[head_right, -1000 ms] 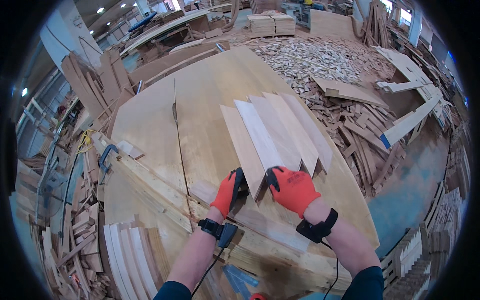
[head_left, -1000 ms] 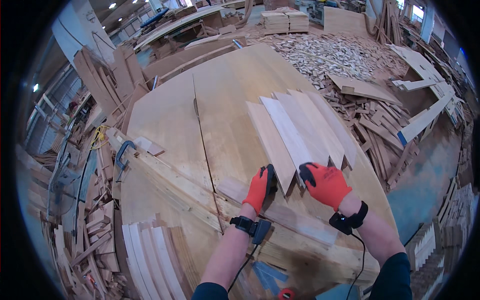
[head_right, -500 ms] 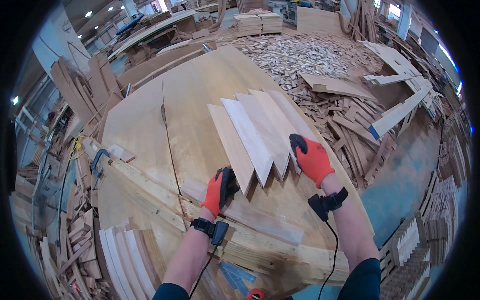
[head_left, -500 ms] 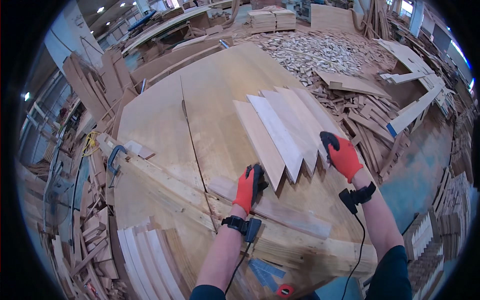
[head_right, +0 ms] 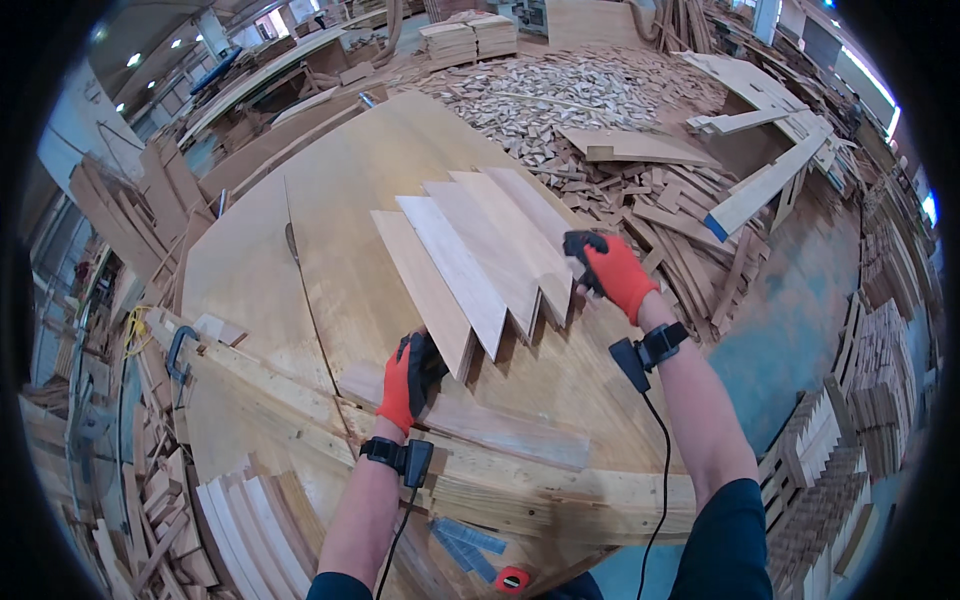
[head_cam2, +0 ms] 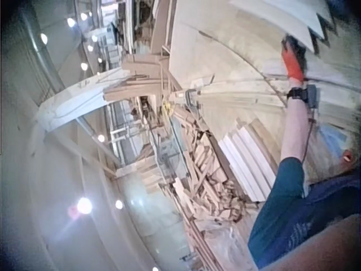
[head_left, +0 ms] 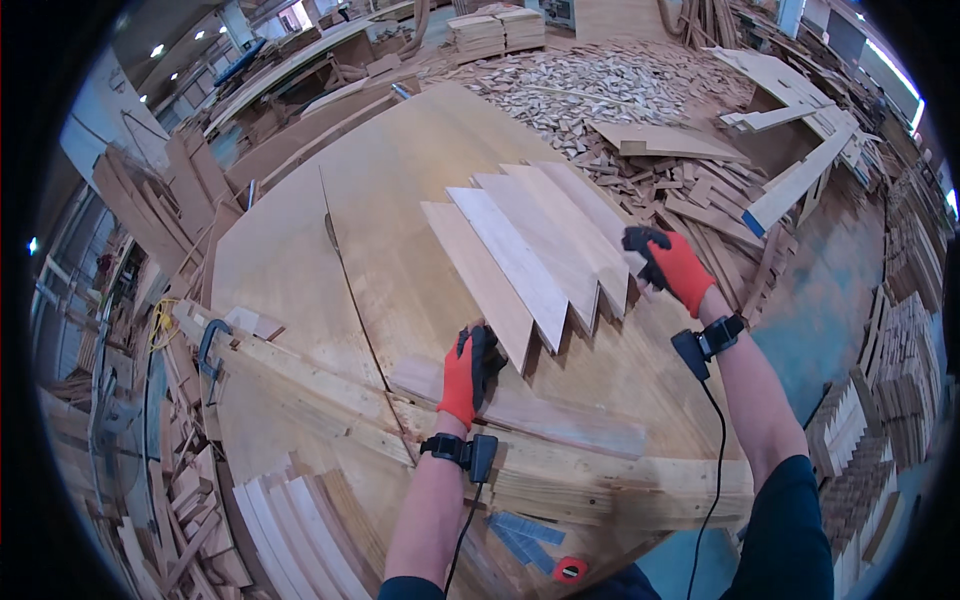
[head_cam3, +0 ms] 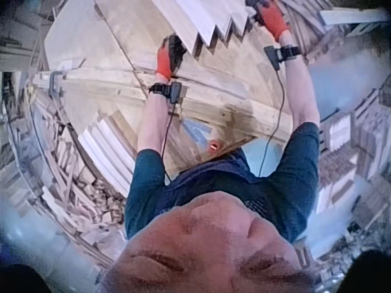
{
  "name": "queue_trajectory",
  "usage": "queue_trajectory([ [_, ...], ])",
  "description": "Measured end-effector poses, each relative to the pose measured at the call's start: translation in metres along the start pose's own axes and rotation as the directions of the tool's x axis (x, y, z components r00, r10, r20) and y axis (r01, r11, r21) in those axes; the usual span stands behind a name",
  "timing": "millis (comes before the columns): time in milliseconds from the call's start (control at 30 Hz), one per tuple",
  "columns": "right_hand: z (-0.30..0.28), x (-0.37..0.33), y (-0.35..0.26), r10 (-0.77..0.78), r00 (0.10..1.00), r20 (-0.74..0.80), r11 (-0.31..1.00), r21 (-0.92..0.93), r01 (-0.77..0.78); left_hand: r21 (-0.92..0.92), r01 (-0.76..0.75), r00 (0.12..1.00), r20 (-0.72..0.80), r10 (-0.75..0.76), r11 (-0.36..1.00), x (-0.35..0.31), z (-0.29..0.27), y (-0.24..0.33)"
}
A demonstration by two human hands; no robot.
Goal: The person arranges thin wooden planks on a large workbench in a workshop. They pick up individual planks, place them in a staggered pattern, and adjust their positions to align them. The person occasionally moves to the floor to retrieve more planks from a pile and returns to the workbench to continue the arrangement.
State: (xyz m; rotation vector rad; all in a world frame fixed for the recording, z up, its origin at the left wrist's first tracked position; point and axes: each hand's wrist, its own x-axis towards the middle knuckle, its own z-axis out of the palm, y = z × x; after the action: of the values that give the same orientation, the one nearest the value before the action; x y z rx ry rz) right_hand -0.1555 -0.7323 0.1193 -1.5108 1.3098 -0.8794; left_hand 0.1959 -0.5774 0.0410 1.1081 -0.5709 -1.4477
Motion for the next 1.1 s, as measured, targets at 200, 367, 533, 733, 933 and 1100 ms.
queue_trajectory([
  [200, -0.004, 0.006, 0.017, -0.058, 0.998, 0.022, 0.888, -0.455, 0.061, 0.024, -0.008, 1.000, 0.018, 0.008, 1.000, -0.001, -0.004, 0.003],
  [367, 0.002, 0.017, 0.031, 0.005, 1.000, 0.000, 0.820, -0.572, -0.005, -0.017, -0.020, 0.999, 0.047, 0.020, 1.000, 0.001, -0.007, 0.000],
  [533, -0.002, 0.006, 0.017, -0.012, 0.997, -0.071, 0.894, -0.448, -0.021, -0.025, -0.019, 0.999, 0.028, 0.020, 0.999, 0.003, -0.011, -0.003],
  [733, 0.009, -0.097, -0.022, -0.168, 0.978, -0.126, 0.830, -0.553, 0.072, 0.072, -0.025, 0.998, -0.055, 0.029, 0.997, -0.017, -0.018, 0.010],
  [933, 0.079, -0.197, -0.021, -0.063, 0.889, 0.454, 0.659, -0.650, 0.378, 0.383, -0.143, 0.964, -0.154, 0.216, 0.913, -0.079, -0.038, 0.053],
  [1100, 0.151, -0.208, -0.011, -0.178, 0.857, 0.484, 0.582, -0.651, 0.488, 0.873, -0.172, 0.889, -0.061, 0.454, 0.456, -0.135, -0.093, 0.074],
])
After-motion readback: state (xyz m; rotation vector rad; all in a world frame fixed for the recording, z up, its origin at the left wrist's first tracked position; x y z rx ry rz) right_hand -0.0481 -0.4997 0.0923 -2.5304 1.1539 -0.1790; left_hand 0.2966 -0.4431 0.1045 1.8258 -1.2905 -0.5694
